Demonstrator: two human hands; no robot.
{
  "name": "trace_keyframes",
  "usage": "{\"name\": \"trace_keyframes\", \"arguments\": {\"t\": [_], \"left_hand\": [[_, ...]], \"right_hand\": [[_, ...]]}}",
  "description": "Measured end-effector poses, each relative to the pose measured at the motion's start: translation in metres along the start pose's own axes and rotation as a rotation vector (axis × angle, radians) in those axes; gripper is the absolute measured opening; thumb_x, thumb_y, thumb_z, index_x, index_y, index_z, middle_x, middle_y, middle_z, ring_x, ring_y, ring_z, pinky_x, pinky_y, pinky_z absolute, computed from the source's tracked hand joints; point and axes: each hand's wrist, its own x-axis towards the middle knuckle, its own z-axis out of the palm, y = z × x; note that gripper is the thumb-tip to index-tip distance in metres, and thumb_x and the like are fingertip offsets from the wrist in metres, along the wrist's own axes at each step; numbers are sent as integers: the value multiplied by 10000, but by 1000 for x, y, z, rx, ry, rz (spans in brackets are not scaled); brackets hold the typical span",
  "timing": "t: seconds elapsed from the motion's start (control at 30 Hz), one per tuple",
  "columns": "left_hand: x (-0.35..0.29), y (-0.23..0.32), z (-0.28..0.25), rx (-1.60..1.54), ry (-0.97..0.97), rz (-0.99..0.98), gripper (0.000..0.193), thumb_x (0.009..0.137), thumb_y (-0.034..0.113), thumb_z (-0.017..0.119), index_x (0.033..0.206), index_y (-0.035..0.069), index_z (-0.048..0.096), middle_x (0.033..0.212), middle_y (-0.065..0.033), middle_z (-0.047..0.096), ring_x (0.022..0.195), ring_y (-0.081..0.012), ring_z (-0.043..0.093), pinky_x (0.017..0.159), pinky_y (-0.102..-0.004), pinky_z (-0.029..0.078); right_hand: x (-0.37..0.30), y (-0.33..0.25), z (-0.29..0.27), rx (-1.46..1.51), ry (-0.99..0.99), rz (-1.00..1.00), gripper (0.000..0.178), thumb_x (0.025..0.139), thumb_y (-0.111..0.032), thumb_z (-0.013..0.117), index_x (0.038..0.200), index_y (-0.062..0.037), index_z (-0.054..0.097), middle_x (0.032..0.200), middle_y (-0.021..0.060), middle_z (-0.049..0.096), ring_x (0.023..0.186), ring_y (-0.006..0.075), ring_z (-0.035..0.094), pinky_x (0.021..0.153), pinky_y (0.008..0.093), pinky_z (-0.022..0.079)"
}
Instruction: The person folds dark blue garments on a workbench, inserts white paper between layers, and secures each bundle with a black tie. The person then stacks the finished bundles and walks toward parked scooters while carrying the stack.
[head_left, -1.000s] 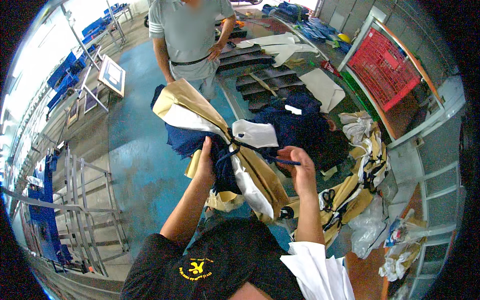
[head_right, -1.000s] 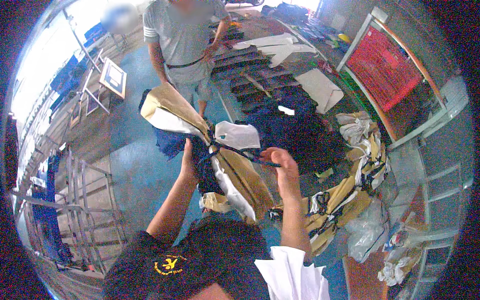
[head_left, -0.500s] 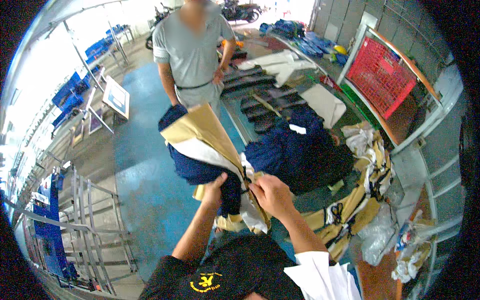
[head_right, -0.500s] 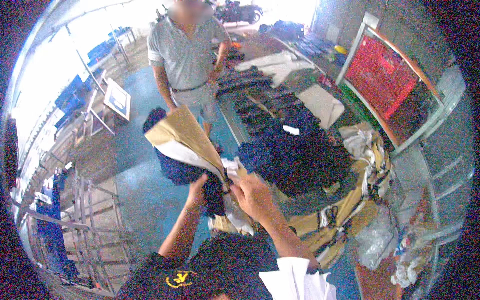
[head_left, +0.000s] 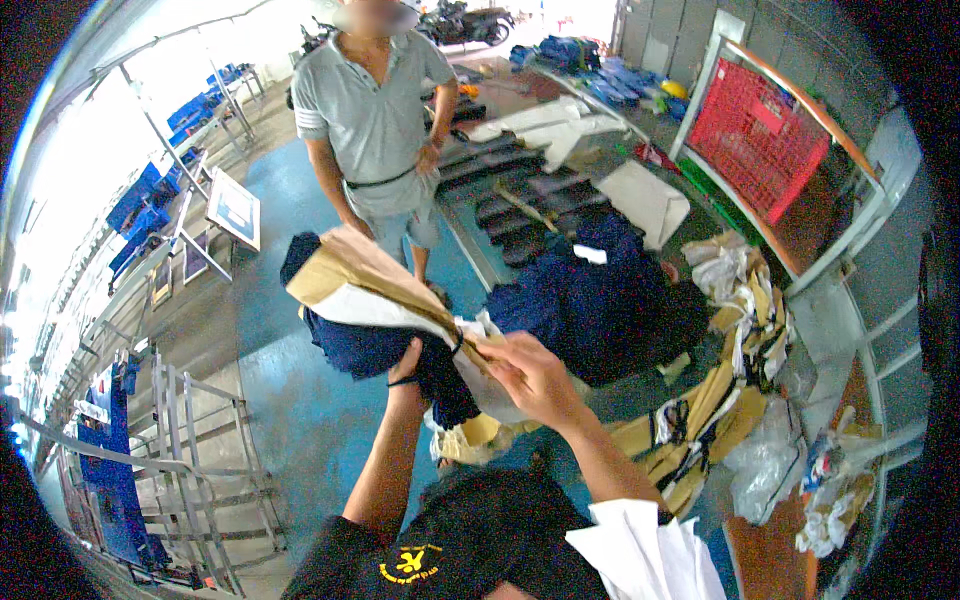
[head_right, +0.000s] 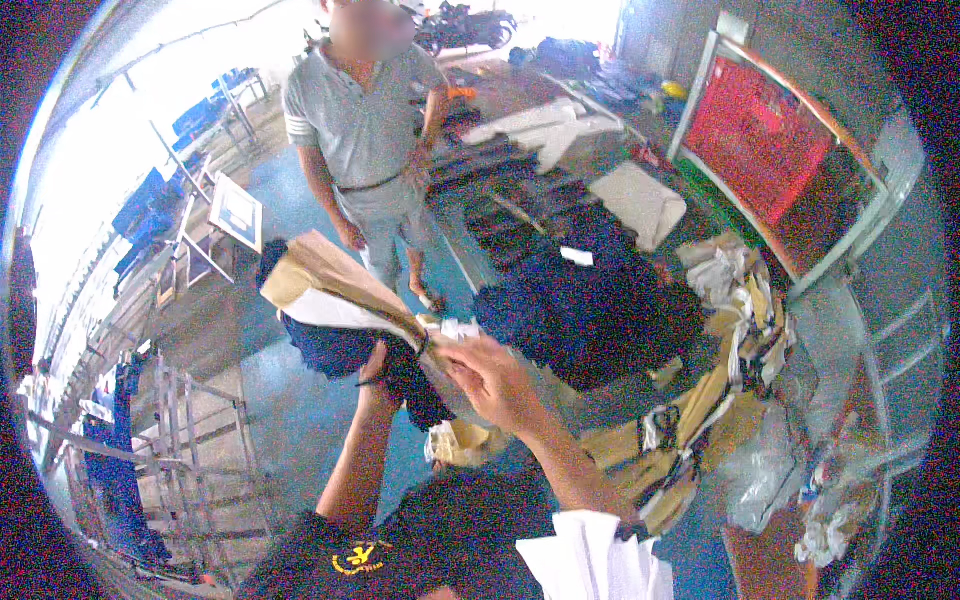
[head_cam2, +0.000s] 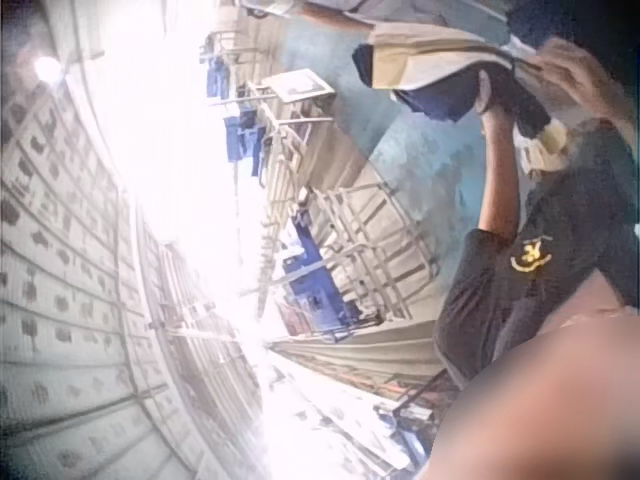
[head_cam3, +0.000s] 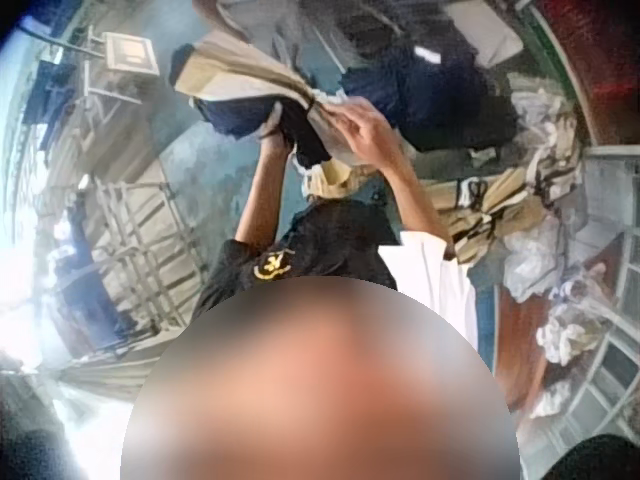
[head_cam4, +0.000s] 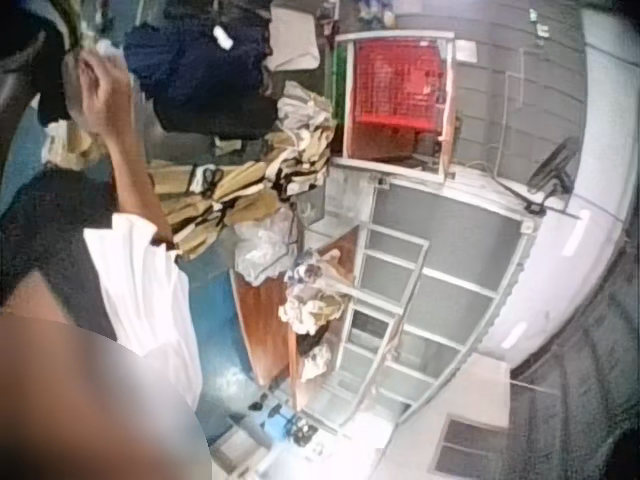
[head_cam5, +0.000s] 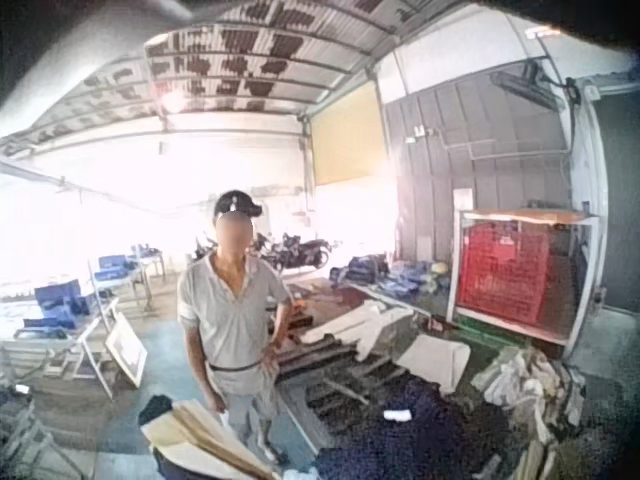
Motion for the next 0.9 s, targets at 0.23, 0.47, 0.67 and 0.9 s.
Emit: {"name": "trace_keyframes", "arguments": {"t": [0.23, 0.47, 0.67, 0.9], "left_hand": [[-2, -7, -8, -2, -93, -158, 553, 900, 393, 558, 1286, 7, 467, 1194, -141, 593, 1085, -302, 584, 953, -458, 458], [-6, 0, -35, -89, -304, -180, 739, 832, 519, 574, 1391, 74, 386, 1338, -122, 506, 1217, -348, 491, 1038, -508, 372], [-1, -8, -59, -618, -478, -375, 808, 816, 637, 435, 1374, 53, 410, 1328, -265, 480, 1214, -411, 479, 1048, -528, 360], [-3, 5, -97, -268, -66, -51, 593, 903, 469, 478, 1339, 67, 466, 1291, -91, 559, 1191, -265, 520, 1066, -421, 360]], "right_hand": [[-5, 7, 10, -422, -142, -46, 238, 746, -171, 735, 934, -89, 615, 871, 98, 527, 841, 299, 565, 714, 404, 473], [-3, 11, -47, -71, -414, -17, 272, 772, -281, 738, 807, -60, 585, 805, 85, 517, 825, 257, 562, 725, 337, 459], [-14, -4, -115, 1256, 558, 224, 123, 927, -184, 575, 910, -78, 514, 790, 69, 537, 806, 186, 550, 779, 375, 476], [-74, -9, -184, 814, 856, 191, 383, 979, -417, 466, 1000, -41, 535, 621, -48, 352, 431, 36, 227, 383, 219, 196]]}}
